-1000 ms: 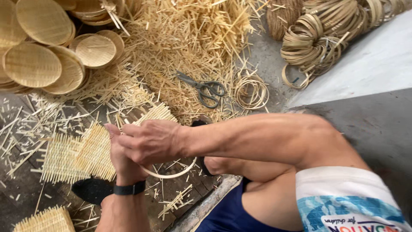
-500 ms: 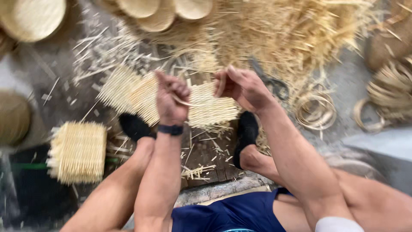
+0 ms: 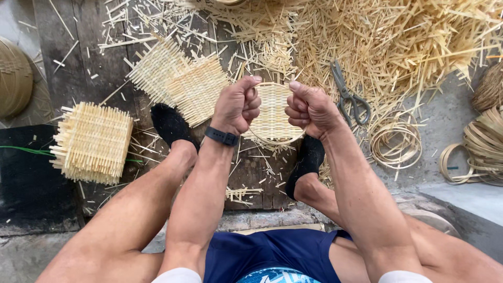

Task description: The person sits on the floor and repeatedly places a square woven bamboo mat over a circular wooden mold, then uses shears to trim the overhanging bamboo strips flush with the mold edge. The person handles the mats and shears directly, working one at a time.

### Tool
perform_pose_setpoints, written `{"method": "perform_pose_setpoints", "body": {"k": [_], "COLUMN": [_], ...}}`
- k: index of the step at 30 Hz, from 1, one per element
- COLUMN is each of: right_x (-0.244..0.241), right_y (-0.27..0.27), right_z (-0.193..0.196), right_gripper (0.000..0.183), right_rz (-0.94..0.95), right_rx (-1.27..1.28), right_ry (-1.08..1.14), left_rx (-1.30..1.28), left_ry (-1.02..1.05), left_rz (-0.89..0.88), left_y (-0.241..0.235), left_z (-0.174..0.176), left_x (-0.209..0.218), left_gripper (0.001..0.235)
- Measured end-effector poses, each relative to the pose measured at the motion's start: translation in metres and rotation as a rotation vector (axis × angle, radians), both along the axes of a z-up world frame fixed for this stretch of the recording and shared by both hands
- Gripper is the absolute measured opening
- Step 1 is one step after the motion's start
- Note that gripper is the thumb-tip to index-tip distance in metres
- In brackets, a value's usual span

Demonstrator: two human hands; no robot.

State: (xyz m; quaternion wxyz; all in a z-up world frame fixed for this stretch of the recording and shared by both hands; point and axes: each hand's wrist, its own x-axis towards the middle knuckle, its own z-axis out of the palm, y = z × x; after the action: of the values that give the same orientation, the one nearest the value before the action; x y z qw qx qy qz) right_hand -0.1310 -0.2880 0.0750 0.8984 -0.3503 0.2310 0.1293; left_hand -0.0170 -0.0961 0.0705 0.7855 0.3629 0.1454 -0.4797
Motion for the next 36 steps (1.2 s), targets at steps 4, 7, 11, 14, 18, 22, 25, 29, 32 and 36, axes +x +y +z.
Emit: {"method": "perform_pose_setpoints", "body": {"k": [4,7,11,14,18,22,25,29,32,36], "right_x": [-0.004,-0.008,-0.013,-0.014,-0.012,-0.019,-0.025,-0.025,-0.023,-0.027], "right_y": [-0.001,-0.005,-0.011,-0.009,0.000,0.006,0.005,0.006,0.003,0.005], "right_z": [0.004,0.007,-0.008,-0.031,-0.070,-0.098,-0.104,-0.098,-0.095,-0.105], "right_gripper": [0.043,0.016,0.018,0.015,0.018,0.019,0.020,0.018,0.017,0.019], "right_rz": [-0.050,-0.004,-0.033,-0.030,0.056,0.025,-0.007,0.011,-0.018,-0.036], "right_rx": [-0.168,-0.489,-0.747,-1.025,-1.269,-1.460,-1.383,-1.360,-1.318,-1.390], "right_ry": [0.008,0.084,0.222,0.401,0.388,0.315,0.372,0.358,0.403,0.377], "left_rx": [0.107,0.204,0.339,0.606,0.993,1.085,1.106,1.116,1.082,1.162], "left_ry": [-0.072,-0.046,-0.189,-0.519,-0.940,-1.041,-0.925,-0.863,-0.825,-0.810], "left_rz": [-0.057,0.004,0.068,0.063,-0.051,-0.114,-0.130,-0.140,-0.132,-0.194], "left_y": [0.007,0.009,0.013,0.014,0.017,0.019,0.016,0.019,0.017,0.019], "left_z": [-0.004,-0.010,-0.041,-0.078,-0.124,-0.146,-0.151,-0.144,-0.142,-0.152], "left_x": [0.007,0.011,-0.002,-0.017,-0.032,-0.038,-0.038,-0.035,-0.034,-0.031], "left_gripper": [0.035,0.030,0.015,0.018,0.019,0.020,0.019,0.018,0.018,0.018]}}
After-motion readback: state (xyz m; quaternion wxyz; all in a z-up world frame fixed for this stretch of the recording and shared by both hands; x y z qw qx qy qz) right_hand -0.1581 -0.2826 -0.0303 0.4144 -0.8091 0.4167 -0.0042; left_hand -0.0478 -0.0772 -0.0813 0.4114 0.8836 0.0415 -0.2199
